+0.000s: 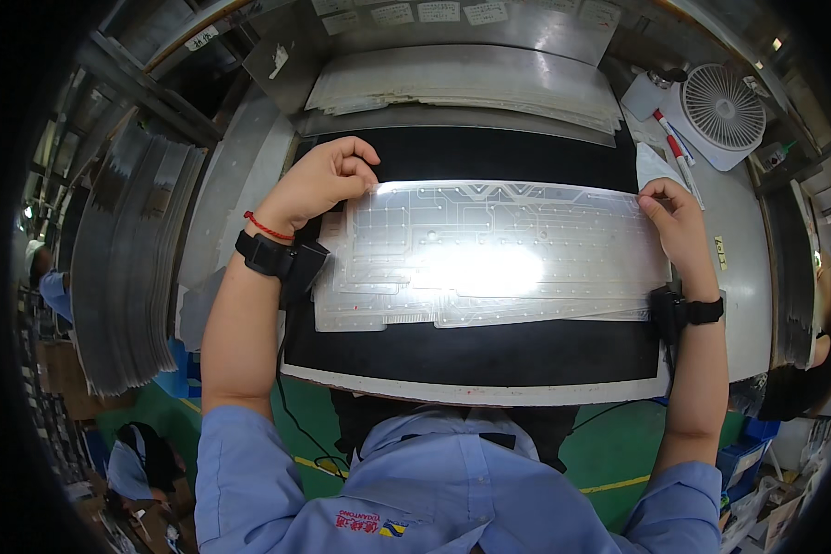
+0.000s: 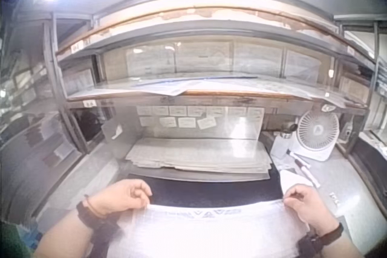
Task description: Inspecting and aligning transparent plastic layers on an illuminated workstation surface.
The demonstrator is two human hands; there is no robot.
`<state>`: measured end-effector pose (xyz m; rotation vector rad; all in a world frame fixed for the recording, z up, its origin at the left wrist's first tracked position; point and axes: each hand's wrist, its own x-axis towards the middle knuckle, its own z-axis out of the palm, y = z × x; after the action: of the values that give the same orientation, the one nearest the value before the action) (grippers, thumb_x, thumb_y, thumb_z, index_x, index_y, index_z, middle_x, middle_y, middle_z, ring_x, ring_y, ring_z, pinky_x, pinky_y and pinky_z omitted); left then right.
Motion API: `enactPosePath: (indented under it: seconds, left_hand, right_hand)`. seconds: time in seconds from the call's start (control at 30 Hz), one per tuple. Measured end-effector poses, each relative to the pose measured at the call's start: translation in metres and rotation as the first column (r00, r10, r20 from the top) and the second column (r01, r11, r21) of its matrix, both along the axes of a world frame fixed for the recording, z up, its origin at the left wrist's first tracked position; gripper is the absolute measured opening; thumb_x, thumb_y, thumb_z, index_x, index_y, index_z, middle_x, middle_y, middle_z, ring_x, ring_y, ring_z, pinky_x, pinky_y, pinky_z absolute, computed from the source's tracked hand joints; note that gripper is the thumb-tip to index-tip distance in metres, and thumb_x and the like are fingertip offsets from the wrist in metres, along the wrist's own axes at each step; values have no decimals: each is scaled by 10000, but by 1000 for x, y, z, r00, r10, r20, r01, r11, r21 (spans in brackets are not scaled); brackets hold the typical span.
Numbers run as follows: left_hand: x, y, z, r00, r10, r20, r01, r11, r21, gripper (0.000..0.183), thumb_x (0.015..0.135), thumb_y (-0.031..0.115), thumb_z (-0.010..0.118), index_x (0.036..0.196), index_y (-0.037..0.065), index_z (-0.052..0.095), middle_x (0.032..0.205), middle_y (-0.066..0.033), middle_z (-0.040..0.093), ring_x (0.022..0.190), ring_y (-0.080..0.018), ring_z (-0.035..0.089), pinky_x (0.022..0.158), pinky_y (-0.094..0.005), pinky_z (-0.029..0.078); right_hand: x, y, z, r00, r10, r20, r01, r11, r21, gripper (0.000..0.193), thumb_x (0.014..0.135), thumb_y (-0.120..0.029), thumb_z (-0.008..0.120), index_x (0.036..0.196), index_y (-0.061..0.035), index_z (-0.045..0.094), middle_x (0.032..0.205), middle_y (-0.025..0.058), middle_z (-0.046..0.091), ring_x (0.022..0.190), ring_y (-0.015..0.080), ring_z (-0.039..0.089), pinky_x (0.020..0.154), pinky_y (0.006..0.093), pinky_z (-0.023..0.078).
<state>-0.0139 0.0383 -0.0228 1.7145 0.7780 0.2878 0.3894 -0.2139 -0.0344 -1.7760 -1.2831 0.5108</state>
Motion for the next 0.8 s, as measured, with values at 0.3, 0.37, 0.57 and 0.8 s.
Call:
enactPosePath:
  seconds: [0.3, 0.37, 0.57, 0.8]
  left_hand:
    - [0, 0, -1, 1000, 26, -4, -26, 1000, -6, 273, 846, 22, 656, 1085, 27, 525, 818, -4, 666, 689, -36, 566, 653, -186, 442]
    - [0, -1, -1, 999, 36, -7, -36, 999, -2, 271, 843, 23, 658, 1079, 29, 525, 817, -3, 666, 690, -35, 566, 652, -184, 440]
    - [0, 0, -1, 999, 39, -9, -39, 999, 0, 251, 840, 23, 656, 1055, 34, 527, 815, 1, 666, 693, -34, 570, 649, -184, 440]
    - [1, -2, -2, 999, 52, -7, -52, 999, 12, 232, 835, 17, 655, 1030, 35, 531, 801, 7, 663, 692, -34, 574, 648, -183, 440]
  right_hand:
    - [-1, 0, 2, 1000, -5, 11, 5, 1000, 1, 36, 892, -46, 634, 907, -15, 624, 826, -18, 598, 774, 76, 535, 728, 224, 428]
    - [-2, 0, 3, 1000, -7, 16, 7, 1000, -1, 37, 892, -47, 634, 906, -14, 624, 827, -16, 601, 775, 77, 537, 730, 225, 430]
    - [0, 0, 0, 1000, -4, -3, 4, 1000, 7, 37, 894, -47, 635, 908, -13, 628, 828, -15, 607, 781, 79, 543, 732, 227, 434]
    - [0, 0, 0, 1000, -8, -9, 8, 1000, 7, 35, 893, -44, 637, 911, -15, 631, 832, -16, 608, 784, 76, 546, 731, 222, 432]
